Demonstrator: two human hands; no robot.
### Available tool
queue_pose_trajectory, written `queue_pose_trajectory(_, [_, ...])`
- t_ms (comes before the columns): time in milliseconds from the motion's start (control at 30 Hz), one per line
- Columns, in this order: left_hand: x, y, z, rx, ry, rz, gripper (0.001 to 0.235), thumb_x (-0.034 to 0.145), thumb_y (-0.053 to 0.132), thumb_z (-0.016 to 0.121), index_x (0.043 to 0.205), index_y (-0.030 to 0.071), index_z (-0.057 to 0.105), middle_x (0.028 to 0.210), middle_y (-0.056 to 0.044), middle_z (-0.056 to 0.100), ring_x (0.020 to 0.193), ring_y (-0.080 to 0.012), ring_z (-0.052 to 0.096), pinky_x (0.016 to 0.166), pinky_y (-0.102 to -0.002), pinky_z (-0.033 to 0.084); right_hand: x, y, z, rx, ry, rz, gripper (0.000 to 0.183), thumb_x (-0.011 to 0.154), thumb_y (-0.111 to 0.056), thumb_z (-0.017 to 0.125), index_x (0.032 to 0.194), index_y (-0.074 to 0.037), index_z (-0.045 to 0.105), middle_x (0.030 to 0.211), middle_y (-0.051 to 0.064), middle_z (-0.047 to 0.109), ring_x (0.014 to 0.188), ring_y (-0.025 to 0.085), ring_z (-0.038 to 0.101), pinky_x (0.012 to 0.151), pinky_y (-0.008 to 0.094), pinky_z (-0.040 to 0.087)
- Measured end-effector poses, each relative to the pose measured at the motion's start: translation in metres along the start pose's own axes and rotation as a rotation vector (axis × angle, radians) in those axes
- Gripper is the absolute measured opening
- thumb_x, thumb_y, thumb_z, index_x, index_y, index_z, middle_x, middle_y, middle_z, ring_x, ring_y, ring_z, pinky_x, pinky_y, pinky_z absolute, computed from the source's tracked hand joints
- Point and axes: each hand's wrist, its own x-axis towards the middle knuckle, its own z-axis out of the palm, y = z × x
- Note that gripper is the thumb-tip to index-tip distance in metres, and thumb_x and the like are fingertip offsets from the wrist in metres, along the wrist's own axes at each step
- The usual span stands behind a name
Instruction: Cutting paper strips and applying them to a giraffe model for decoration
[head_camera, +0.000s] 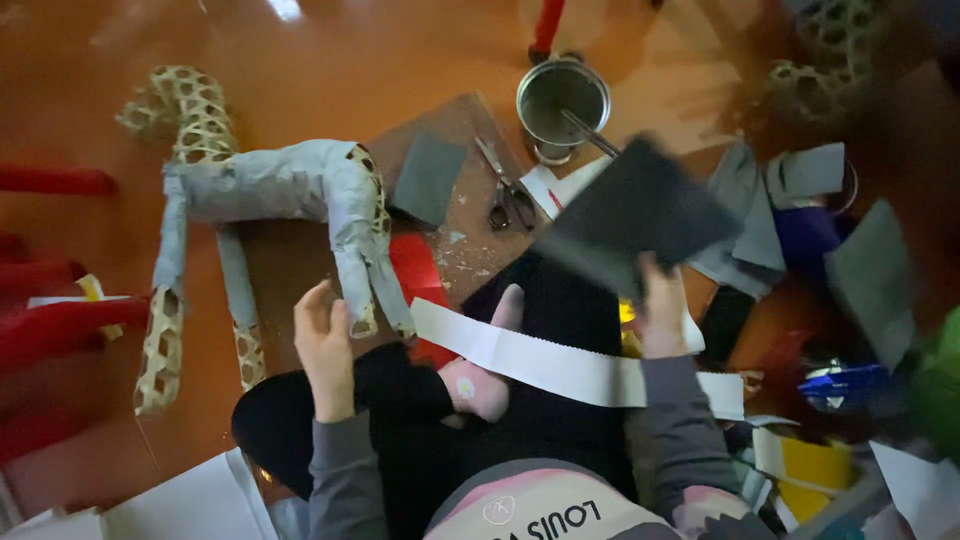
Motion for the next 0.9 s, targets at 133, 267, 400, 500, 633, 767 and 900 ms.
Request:
queue_pose_trajectory(133, [0.015,-0.088,-0.004,0.036,0.032,-0.157,0.051,0.093,0.009,0.067,0.136,-0.004,0.042,0.132,-0.032,0.047,0.132,-0.0450,0.040,0.111,-0.057,0.028,0.135,0.183,-0.079,0.702,0.444,0.188,0.053,0.083,-0.030,0.090,0.113,-0.003,0.055,0.112,0.015,0.058,0.102,0.035,0.063,0.085,0.049,0.058])
queue_pose_trajectory(267, [0.025,-0.148,0.005,-0.606,-0.159,-0.690,0.052,0.097,0.044,0.056,0.140,0.018,0.044,0.138,-0.019,0.045,0.113,-0.0423,0.053,0.077,-0.056,0.054,0.117,0.165,-0.052,1.014,0.334,0.303,0.027,0.088,-0.027,0.077,0.092,-0.004,0.062,0.084,0.005,0.070,0.075,0.018,0.071,0.059,0.021,0.057])
queue_pose_trajectory(400, [0.030,-0.165,0.019,-0.941,-0.165,-0.718,0.049,0.090,0.034,0.069,0.134,0.022,0.053,0.098,-0.020,0.069,0.060,-0.0247,0.068,0.042,-0.028,0.055,0.079,0.099,0.046,0.603,-0.024,0.130,0.014,0.094,-0.020,0.070,0.099,-0.010,0.063,0.088,0.005,0.070,0.073,0.009,0.067,0.054,0.008,0.052])
queue_pose_trajectory(500, [0.022,-0.165,0.026,-0.890,-0.092,-0.678,0.050,0.095,0.026,0.062,0.141,0.025,0.043,0.094,-0.016,0.062,0.058,-0.0195,0.063,0.040,-0.025,0.053,0.076,0.075,0.139,0.290,-0.228,-0.031,0.016,0.088,-0.010,0.075,0.100,-0.004,0.066,0.083,0.015,0.069,0.063,0.019,0.068,0.048,0.022,0.058])
queue_pose_trajectory(633, [0.014,-0.146,0.011,-1.043,-0.195,-0.715,0.067,0.087,0.052,0.060,0.146,0.038,0.030,0.114,-0.024,0.061,0.075,-0.0353,0.072,0.054,-0.046,0.063,0.108,0.115,0.249,-0.405,-0.463,-0.467,0.013,0.084,-0.015,0.076,0.095,-0.021,0.076,0.088,0.000,0.073,0.085,0.018,0.070,0.071,0.029,0.055])
queue_pose_trajectory(767, [-0.029,-0.173,0.006,-1.125,-0.237,-0.934,0.068,0.088,0.072,0.030,0.137,0.028,0.045,0.130,-0.025,0.057,0.107,-0.0484,0.062,0.087,-0.063,0.052,0.117,0.134,0.321,-0.963,-0.492,-0.835,0.030,0.084,-0.035,0.072,0.108,-0.020,0.062,0.099,0.005,0.060,0.093,0.028,0.064,0.076,0.039,0.056])
queue_pose_trajectory(900, [-0.043,-0.197,0.014,-1.010,-0.312,-1.003,0.045,0.099,0.046,0.036,0.130,0.016,0.049,0.127,-0.030,0.058,0.108,-0.0488,0.063,0.087,-0.060,0.055,0.112,0.119,0.340,-1.104,-0.397,-0.983,0.055,0.082,-0.028,0.075,0.122,-0.004,0.048,0.110,0.017,0.053,0.100,0.038,0.061,0.076,0.044,0.058])
